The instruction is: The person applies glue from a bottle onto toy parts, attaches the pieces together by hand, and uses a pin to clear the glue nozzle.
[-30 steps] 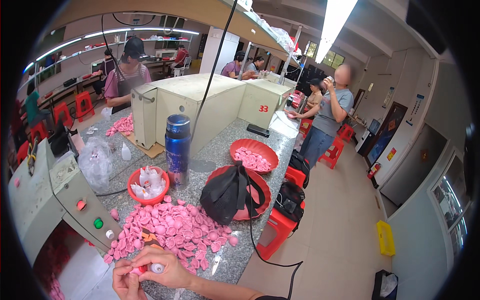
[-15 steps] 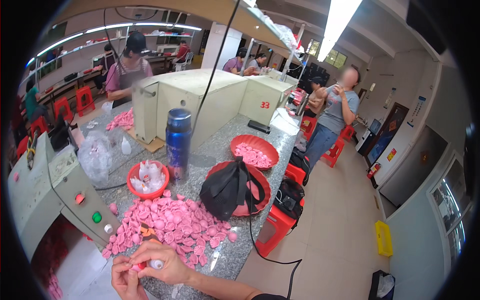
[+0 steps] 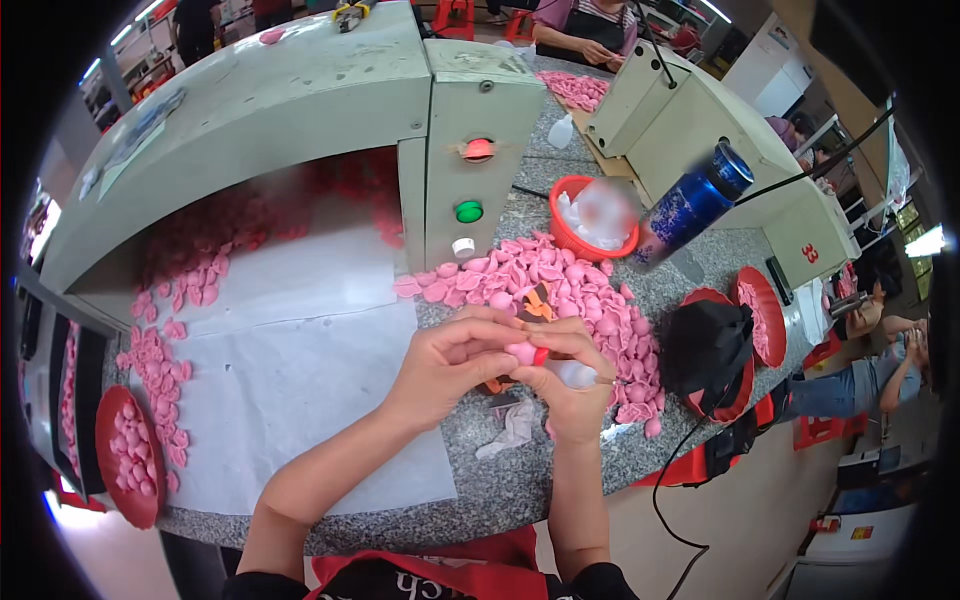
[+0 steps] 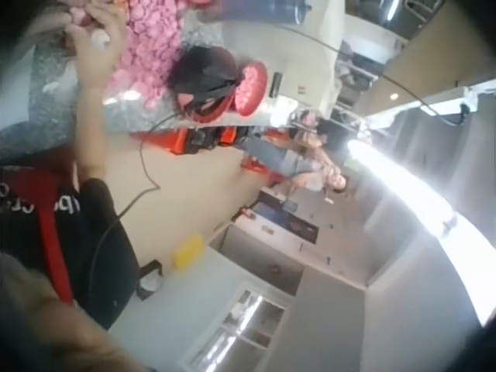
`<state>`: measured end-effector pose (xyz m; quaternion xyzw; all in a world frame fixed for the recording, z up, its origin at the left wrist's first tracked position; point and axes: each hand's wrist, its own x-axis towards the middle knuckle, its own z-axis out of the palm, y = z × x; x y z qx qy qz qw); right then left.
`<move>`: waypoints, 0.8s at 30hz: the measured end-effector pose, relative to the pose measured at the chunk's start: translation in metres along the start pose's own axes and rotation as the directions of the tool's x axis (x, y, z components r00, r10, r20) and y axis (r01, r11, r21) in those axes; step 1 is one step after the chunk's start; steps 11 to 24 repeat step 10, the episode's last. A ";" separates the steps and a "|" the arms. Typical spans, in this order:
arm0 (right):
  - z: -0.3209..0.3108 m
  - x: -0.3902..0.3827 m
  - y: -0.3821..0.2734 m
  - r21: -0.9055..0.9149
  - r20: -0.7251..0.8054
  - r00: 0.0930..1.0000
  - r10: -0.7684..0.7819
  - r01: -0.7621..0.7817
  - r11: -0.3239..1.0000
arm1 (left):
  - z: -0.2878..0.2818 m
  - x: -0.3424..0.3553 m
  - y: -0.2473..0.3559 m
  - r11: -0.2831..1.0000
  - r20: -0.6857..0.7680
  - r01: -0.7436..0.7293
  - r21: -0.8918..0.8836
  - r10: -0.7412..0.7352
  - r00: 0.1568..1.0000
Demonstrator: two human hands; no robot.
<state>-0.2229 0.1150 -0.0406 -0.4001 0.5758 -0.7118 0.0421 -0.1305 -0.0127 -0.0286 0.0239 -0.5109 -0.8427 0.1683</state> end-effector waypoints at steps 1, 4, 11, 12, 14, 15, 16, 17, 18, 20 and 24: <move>-0.001 -0.001 0.000 0.000 0.010 1.000 -0.012 0.012 1.000 | 0.000 -0.001 -0.001 0.998 0.000 0.043 -0.035 -0.043 0.999; -0.004 -0.004 0.000 0.008 0.034 0.999 -0.028 0.028 1.000 | 0.001 -0.001 -0.007 0.999 0.030 -0.044 -0.008 0.045 0.999; -0.007 -0.005 -0.001 0.032 0.062 0.998 -0.013 0.011 0.999 | 0.000 0.000 -0.011 0.997 0.062 -0.079 0.026 0.077 0.995; -0.007 -0.005 -0.001 0.032 0.062 0.998 -0.013 0.011 0.999 | 0.000 0.000 -0.011 0.997 0.062 -0.079 0.026 0.077 0.995; -0.007 -0.005 -0.001 0.032 0.062 0.998 -0.013 0.011 0.999 | 0.000 0.000 -0.011 0.997 0.062 -0.079 0.026 0.077 0.995; -0.007 -0.005 -0.001 0.032 0.062 0.998 -0.013 0.011 0.999 | 0.000 0.000 -0.011 0.997 0.062 -0.079 0.026 0.077 0.995; -0.007 -0.005 -0.001 0.032 0.062 0.998 -0.013 0.011 0.999 | 0.000 0.000 -0.011 0.997 0.062 -0.079 0.026 0.077 0.995; -0.007 -0.005 -0.001 0.032 0.062 0.998 -0.013 0.011 0.999 | 0.000 0.000 -0.011 0.997 0.062 -0.079 0.026 0.077 0.995; -0.007 -0.005 -0.001 0.032 0.062 0.998 -0.013 0.011 0.999 | 0.000 0.000 -0.011 0.997 0.062 -0.079 0.026 0.077 0.995; -0.007 -0.005 -0.001 0.032 0.062 0.998 -0.013 0.011 0.999 | 0.000 0.000 -0.011 0.997 0.062 -0.079 0.026 0.077 0.995; -0.007 -0.005 -0.001 0.032 0.062 0.998 -0.013 0.011 0.999 | 0.000 0.000 -0.011 0.997 0.062 -0.079 0.026 0.077 0.995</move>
